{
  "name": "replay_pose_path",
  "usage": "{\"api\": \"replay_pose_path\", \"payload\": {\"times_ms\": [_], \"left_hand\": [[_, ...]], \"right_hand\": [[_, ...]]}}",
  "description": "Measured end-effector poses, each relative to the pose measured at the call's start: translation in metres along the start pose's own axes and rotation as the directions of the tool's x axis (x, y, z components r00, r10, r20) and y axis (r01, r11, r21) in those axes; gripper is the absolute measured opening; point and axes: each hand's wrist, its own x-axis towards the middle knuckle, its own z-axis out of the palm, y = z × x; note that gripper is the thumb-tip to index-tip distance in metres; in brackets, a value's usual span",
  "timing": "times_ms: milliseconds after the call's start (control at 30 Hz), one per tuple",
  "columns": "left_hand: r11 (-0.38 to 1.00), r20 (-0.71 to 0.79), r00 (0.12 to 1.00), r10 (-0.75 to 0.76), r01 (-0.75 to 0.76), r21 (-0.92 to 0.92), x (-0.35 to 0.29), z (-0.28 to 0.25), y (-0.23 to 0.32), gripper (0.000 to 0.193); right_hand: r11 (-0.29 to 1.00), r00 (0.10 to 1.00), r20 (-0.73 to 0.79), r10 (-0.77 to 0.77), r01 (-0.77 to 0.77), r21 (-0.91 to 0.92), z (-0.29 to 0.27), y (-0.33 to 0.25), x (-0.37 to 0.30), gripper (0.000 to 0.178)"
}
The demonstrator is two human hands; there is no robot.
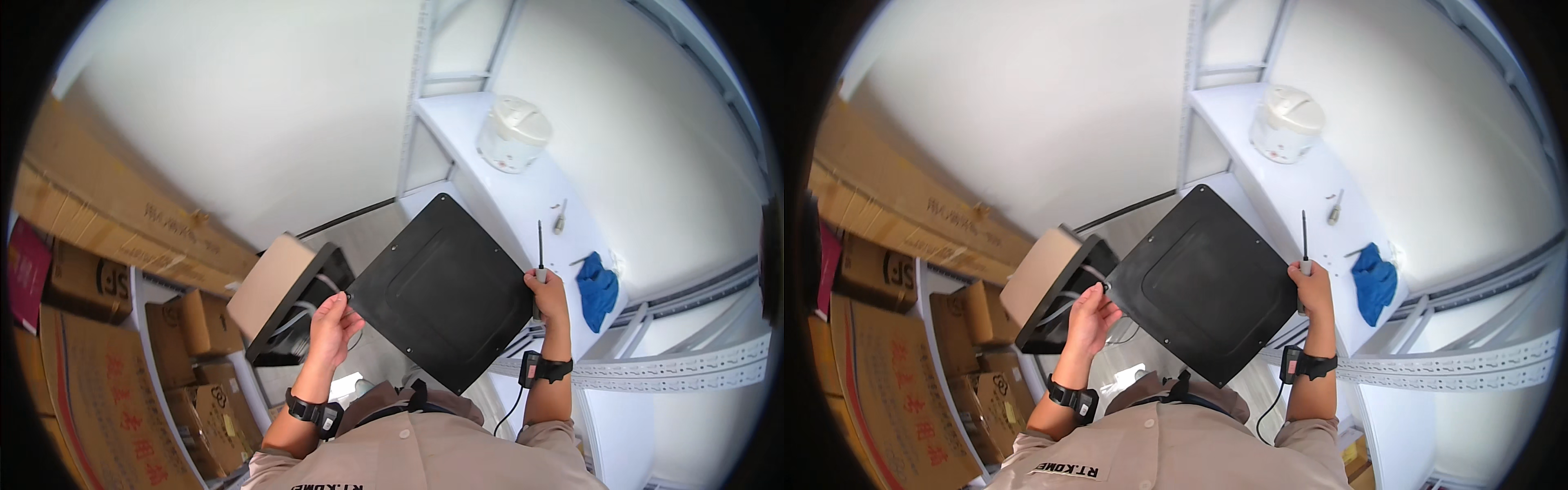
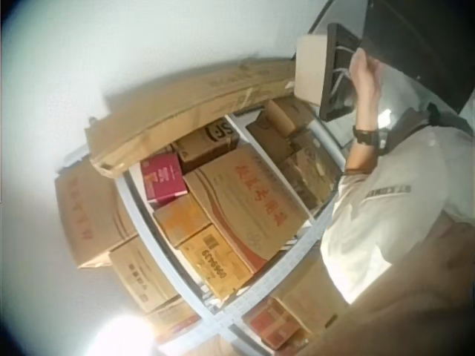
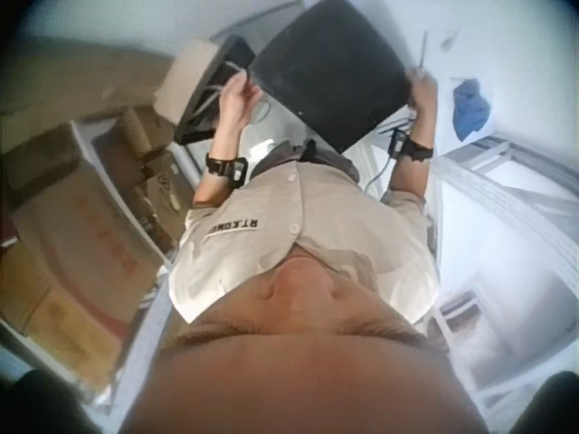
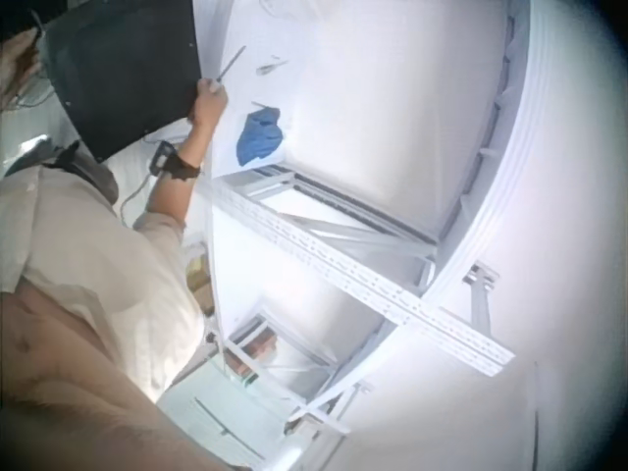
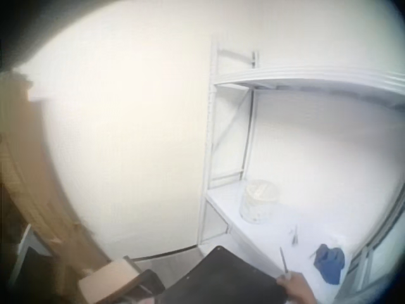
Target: The person uses a screwdriver to remove screws from the back panel of a black electronic device, detaches the panel, and places it on a nearby shelf. The person then continues to unscrew additional fasteners from the device's chassis.
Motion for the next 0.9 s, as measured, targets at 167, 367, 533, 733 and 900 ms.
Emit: {"api": "replay_pose_path", "payload": {"times_ms": [167, 367, 533, 733, 900], "left_hand": [[0.966, 0.091, 0.982, -0.164, 0.142, 0.216, 0.03, 0.071, -0.015, 0.023], [0.923, 0.176, 0.96, -0.216, 0.142, 0.359, 0.071, 0.151, -0.05, 0.028], [0.869, 0.346, 0.867, -0.359, 0.176, 0.461, 0.094, 0.208, -0.062, 0.033], [0.834, 0.368, 0.82, -0.437, 0.217, 0.507, 0.112, 0.247, -0.07, 0.033], [0.888, 0.467, 0.793, -0.391, 0.19, 0.419, 0.138, 0.256, -0.076, 0.031]], "right_hand": [[0.998, 0.996, -0.086, -0.008, 0.002, -0.068, -0.05, -0.004, 0.022, 0.015], [0.988, 0.985, -0.17, -0.023, -0.003, -0.155, -0.123, 0.002, 0.083, 0.015], [0.986, 0.988, -0.144, -0.054, 0.029, -0.166, -0.171, 0.018, 0.137, 0.017], [0.963, 0.985, -0.103, -0.141, 0.112, -0.246, -0.187, 0.001, 0.181, 0.021], [0.982, 0.961, -0.21, -0.177, 0.159, -0.1, -0.191, 0.016, 0.201, 0.024]]}}
